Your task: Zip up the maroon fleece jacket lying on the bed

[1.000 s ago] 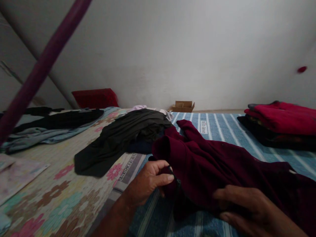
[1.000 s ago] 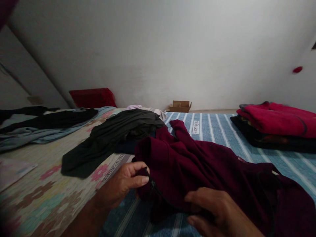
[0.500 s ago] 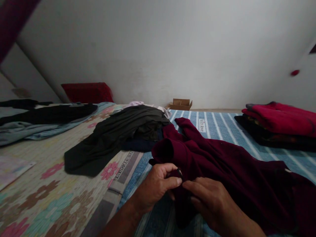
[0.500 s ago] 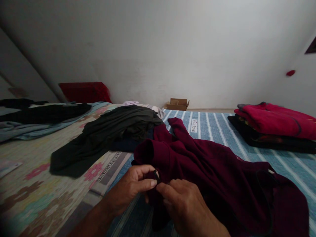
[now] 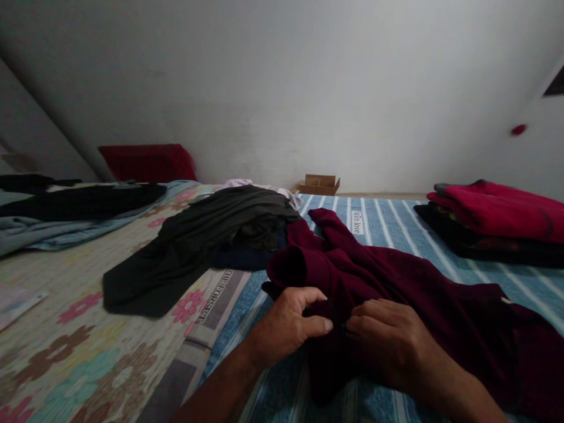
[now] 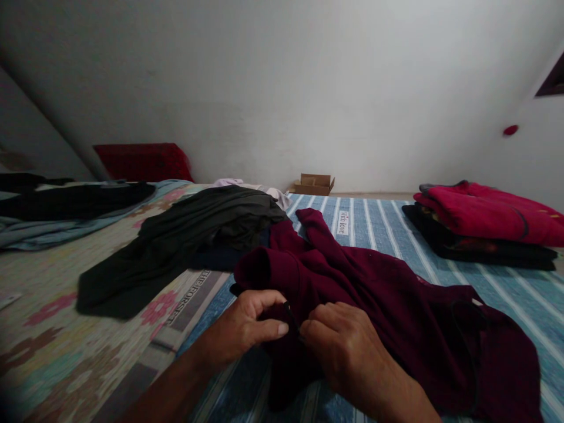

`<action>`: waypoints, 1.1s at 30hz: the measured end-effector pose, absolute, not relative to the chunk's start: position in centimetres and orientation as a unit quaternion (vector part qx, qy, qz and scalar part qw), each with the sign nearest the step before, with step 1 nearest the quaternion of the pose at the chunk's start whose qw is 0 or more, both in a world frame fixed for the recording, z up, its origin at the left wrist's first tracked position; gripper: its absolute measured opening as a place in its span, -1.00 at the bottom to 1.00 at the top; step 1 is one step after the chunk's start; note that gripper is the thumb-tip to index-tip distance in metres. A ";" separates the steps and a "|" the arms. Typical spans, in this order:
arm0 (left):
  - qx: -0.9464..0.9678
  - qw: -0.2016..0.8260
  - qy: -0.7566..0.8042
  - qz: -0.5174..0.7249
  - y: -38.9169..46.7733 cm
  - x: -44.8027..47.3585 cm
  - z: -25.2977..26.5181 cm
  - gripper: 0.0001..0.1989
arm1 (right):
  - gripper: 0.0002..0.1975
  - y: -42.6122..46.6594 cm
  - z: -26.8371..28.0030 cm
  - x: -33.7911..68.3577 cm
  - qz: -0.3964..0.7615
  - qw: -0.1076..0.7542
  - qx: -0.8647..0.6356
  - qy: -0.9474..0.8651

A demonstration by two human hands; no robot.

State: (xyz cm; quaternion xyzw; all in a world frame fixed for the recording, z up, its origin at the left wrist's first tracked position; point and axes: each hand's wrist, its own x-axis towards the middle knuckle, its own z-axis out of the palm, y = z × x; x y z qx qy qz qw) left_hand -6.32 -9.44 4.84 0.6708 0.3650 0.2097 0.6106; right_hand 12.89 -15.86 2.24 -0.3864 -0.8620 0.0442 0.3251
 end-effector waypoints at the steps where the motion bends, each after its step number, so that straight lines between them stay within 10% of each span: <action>1: 0.662 0.620 0.364 0.211 -9.3 -6.1 4.8 -0.87 | -0.82 -15.8 2.3 13.0 0.045 0.325 -0.385 -0.863; 12: 0.716 0.558 0.363 0.207 -8.9 -4.9 4.6 -0.54 | -0.81 -15.6 2.5 13.3 0.090 0.323 -0.391 -0.857; 33: 0.708 0.621 0.329 0.071 -7.9 -3.6 4.5 -0.60 | -0.81 -14.7 1.4 12.7 0.116 0.414 -0.377 -0.820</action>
